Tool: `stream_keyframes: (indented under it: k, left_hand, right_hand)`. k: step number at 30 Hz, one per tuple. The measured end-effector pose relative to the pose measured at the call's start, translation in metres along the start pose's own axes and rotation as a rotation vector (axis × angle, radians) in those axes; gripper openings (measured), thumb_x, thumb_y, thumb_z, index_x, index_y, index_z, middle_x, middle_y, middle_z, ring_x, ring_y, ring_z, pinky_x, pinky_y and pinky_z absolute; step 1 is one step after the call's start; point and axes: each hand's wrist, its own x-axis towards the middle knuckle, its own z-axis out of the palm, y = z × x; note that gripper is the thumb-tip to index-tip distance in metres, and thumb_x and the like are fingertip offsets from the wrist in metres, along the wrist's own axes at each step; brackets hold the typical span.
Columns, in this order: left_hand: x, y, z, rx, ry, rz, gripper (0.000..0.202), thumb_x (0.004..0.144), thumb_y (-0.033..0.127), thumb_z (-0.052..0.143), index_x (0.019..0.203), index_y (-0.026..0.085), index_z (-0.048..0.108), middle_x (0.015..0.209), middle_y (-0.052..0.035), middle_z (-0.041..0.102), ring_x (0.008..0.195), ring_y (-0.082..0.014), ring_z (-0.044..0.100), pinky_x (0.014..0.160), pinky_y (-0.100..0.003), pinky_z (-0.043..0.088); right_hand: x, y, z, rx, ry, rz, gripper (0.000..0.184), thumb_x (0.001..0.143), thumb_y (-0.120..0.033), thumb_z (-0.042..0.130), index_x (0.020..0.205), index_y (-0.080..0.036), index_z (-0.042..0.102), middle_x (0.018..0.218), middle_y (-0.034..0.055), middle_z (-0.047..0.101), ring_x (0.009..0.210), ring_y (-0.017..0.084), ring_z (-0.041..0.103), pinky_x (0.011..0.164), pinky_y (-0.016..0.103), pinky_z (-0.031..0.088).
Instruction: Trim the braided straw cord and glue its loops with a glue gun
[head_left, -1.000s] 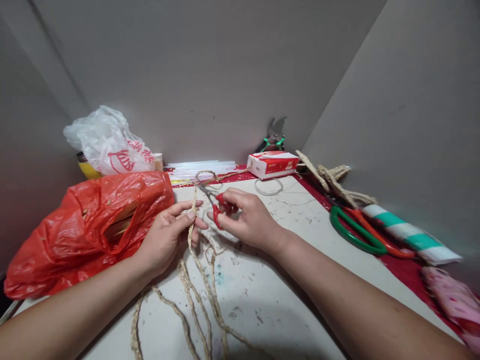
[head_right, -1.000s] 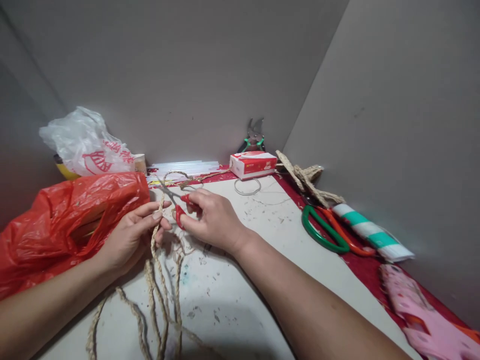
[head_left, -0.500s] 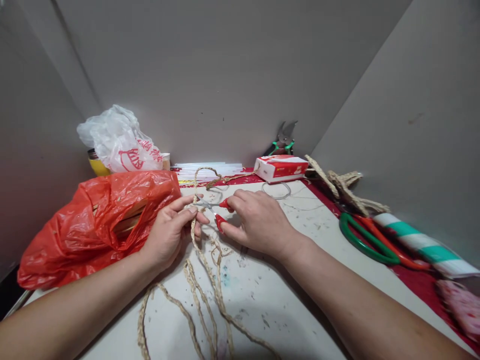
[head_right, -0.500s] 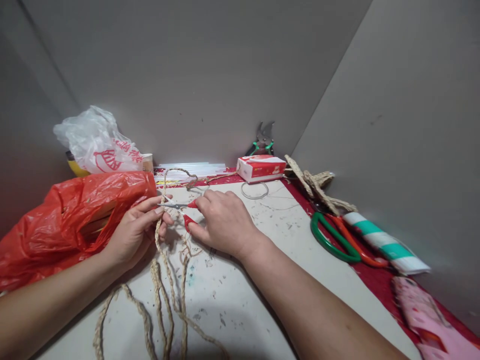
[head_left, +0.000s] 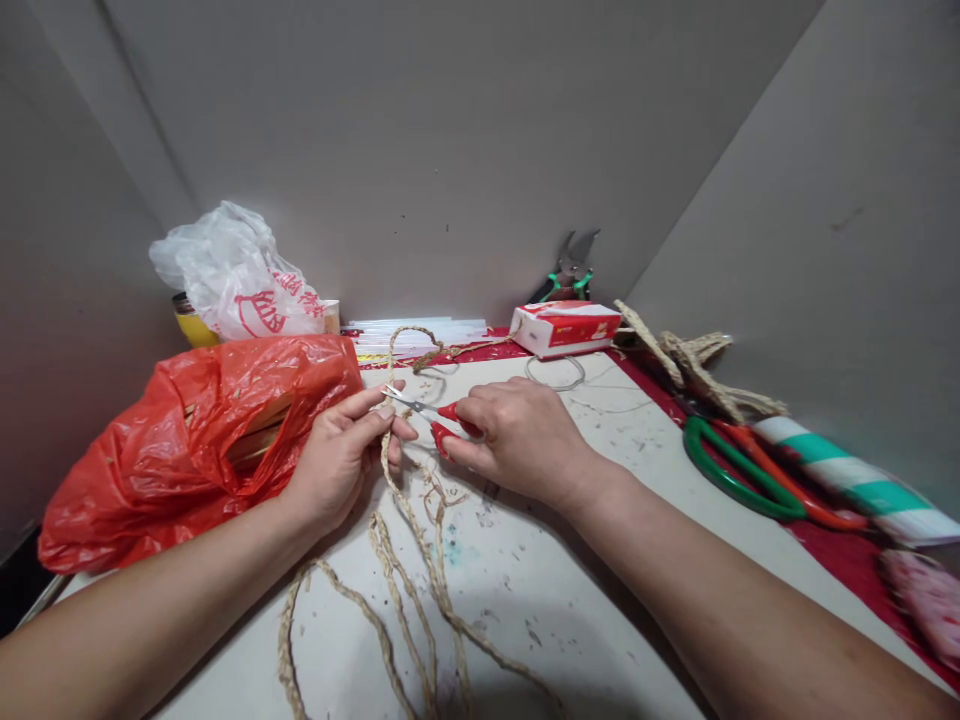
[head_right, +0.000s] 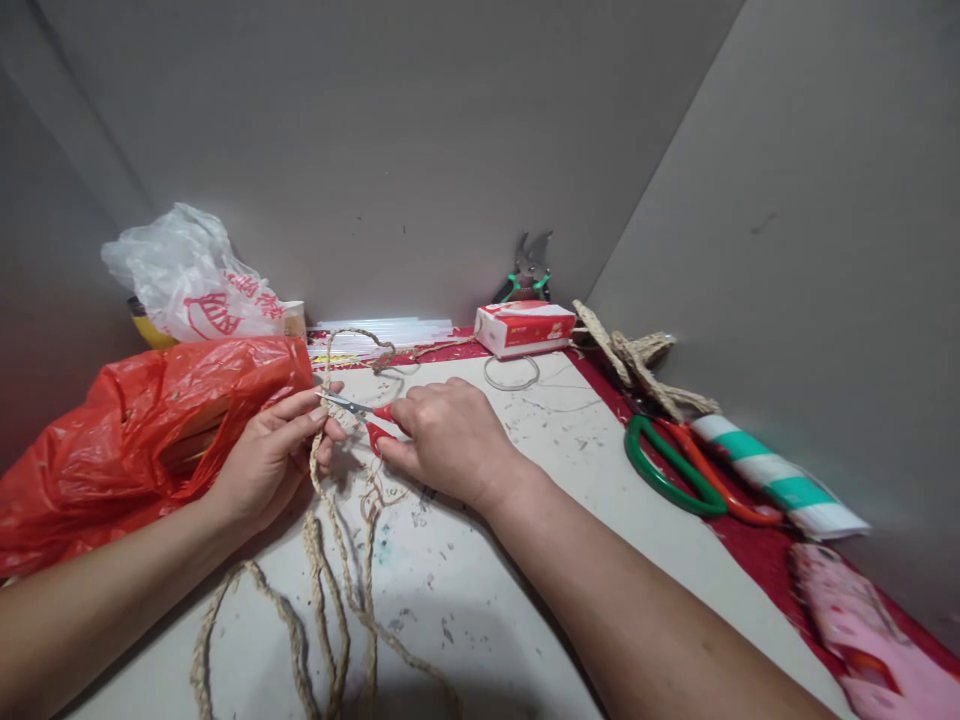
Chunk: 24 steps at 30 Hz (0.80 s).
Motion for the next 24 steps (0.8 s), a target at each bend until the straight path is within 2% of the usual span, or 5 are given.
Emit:
stream_keyframes:
  k: [6,12,19,24]
  left_hand:
    - [0.0005,0.0003,-0.0013,-0.011,0.001,0.009,0.029,0.076,0.017,0.064,0.104,0.011,0.06,0.065,-0.0016,0.067,0.047,-0.0073,0.052,0.046,-0.019,0.045]
    - [0.0005,-0.0005,-0.0019,-0.004,0.003,0.011,0.037,0.073,0.021,0.069,0.108,0.012,0.061,0.065,-0.0016,0.067,0.047,-0.0074,0.052,0.046,-0.018,0.045]
    - [-0.0005,-0.0003,-0.002,0.007,-0.039,0.012,0.041,0.078,0.018,0.063,0.118,0.014,0.055,0.067,-0.0018,0.067,0.047,-0.008,0.053,0.048,-0.018,0.044]
    - [-0.0011,-0.0002,-0.0012,-0.006,-0.037,-0.003,0.038,0.078,0.016,0.062,0.115,0.013,0.053,0.066,-0.0023,0.068,0.047,-0.0087,0.054,0.048,-0.019,0.045]
  right_hand:
    - [0.0,0.0034,0.0034,0.125,-0.038,0.044,0.027,0.082,-0.031,0.053,0.06,-0.019,0.063,0.059,0.0003,0.061,0.054,0.012,0.047,0.055,0.027,0.023]
    - [0.0008,0.0032,0.0036,0.174,-0.005,0.118,0.026,0.076,-0.033,0.053,0.055,-0.018,0.056,0.056,-0.0001,0.057,0.052,0.012,0.044,0.054,0.026,0.024]
    - [0.0016,-0.0025,0.0021,0.038,-0.021,0.036,0.026,0.076,-0.039,0.055,0.065,-0.017,0.061,0.063,0.0034,0.062,0.061,0.016,0.051,0.063,0.029,0.028]
    - [0.0018,0.0001,0.0026,0.073,-0.037,0.033,0.026,0.084,-0.031,0.051,0.063,-0.018,0.061,0.061,0.0014,0.062,0.058,0.014,0.05,0.061,0.028,0.027]
